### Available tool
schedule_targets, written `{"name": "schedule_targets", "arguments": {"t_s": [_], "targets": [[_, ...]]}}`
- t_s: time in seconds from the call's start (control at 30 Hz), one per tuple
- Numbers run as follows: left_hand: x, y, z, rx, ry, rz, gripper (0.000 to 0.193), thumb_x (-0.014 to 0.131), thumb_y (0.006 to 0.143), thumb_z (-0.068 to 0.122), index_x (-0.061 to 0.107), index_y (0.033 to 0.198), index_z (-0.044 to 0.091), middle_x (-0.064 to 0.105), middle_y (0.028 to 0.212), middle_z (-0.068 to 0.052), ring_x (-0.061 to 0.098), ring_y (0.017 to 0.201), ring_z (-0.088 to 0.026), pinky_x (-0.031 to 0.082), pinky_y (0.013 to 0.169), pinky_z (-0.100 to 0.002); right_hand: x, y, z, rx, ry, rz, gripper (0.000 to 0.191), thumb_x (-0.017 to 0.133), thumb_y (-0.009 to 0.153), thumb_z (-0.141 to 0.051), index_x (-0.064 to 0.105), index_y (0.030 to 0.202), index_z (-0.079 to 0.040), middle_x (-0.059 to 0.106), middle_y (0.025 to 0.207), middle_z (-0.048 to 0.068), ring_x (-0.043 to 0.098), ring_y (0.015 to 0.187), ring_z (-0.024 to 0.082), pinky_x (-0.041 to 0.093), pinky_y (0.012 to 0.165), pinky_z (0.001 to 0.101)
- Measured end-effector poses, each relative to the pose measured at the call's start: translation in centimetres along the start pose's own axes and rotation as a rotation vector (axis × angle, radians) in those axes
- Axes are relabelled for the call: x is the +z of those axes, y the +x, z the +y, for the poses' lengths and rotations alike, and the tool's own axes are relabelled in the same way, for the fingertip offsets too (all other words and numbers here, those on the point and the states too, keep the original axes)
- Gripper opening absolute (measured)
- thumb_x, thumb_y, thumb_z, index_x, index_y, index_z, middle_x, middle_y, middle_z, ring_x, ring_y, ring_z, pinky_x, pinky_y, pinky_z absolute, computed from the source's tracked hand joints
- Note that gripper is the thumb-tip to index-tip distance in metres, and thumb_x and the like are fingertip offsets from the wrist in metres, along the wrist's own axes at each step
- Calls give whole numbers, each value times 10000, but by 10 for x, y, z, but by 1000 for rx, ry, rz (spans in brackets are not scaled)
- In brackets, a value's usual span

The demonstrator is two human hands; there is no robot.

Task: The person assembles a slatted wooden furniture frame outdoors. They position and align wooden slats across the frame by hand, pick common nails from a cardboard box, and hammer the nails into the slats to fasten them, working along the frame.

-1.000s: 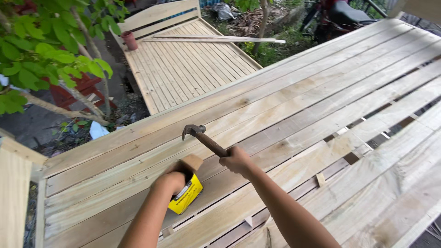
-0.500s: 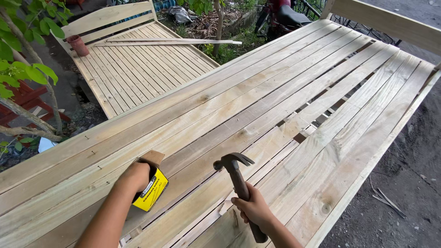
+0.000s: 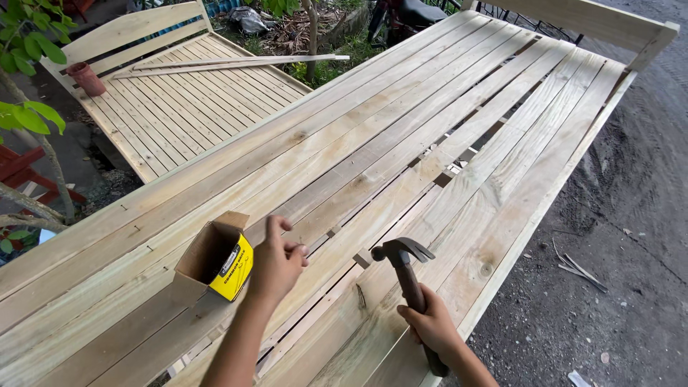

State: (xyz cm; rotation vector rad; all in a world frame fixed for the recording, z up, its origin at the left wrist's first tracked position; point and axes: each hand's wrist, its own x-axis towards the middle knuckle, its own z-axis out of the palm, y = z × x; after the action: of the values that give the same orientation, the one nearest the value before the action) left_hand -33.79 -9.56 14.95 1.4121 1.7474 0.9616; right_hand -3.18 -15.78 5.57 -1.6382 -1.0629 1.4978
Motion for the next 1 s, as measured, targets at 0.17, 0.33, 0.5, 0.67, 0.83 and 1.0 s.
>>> {"name": "schedule_targets", "arguments": {"t_s": [0.17,0.33,0.5,0.67,0.83,1.0], "targets": [[60,-15,-32,91,-125,-87,81,678,912,67,735,962,38,782,765,-132,778,693,-206,596,617,-333,-34,-19,13,42,68,116,281,733,857,-83,570,1079,-29,510,609,51,502,426,155,402,397,322],[71,-26,-44,360,84,-41,146,756,842,98,768,983,60,783,887,-128,771,782,-242,600,703,-354,-85,-31,26,-22,125,254,249,699,871,-63,560,1075,-30,505,629,45,473,431,145,392,396,323],[98,-40,-32,381,238,-64,111,760,855,203,787,883,99,763,833,-99,720,713,-287,541,611,-427,-130,-45,41,-6,78,263,242,706,897,-103,552,1059,-11,519,641,54,483,454,148,394,409,320],[161,-66,-33,268,-246,-59,162,752,852,225,747,896,68,773,825,-74,736,697,-205,586,626,-349,-142,-60,64,119,26,207,257,673,918,-206,578,1094,-45,516,624,56,485,450,157,403,407,327],[211,-113,-47,301,104,-106,165,614,989,255,649,980,95,728,981,-46,684,967,-237,448,981,-470,-146,-54,82,188,72,203,318,698,950,-257,542,1111,-32,497,615,69,479,439,180,390,394,348],[211,-90,-53,460,375,402,111,496,1025,220,551,967,143,698,1156,-56,662,1139,-263,280,1103,-638,-163,-47,90,181,101,140,311,699,933,-255,571,1113,-36,480,593,66,458,415,174,366,373,344]]}}
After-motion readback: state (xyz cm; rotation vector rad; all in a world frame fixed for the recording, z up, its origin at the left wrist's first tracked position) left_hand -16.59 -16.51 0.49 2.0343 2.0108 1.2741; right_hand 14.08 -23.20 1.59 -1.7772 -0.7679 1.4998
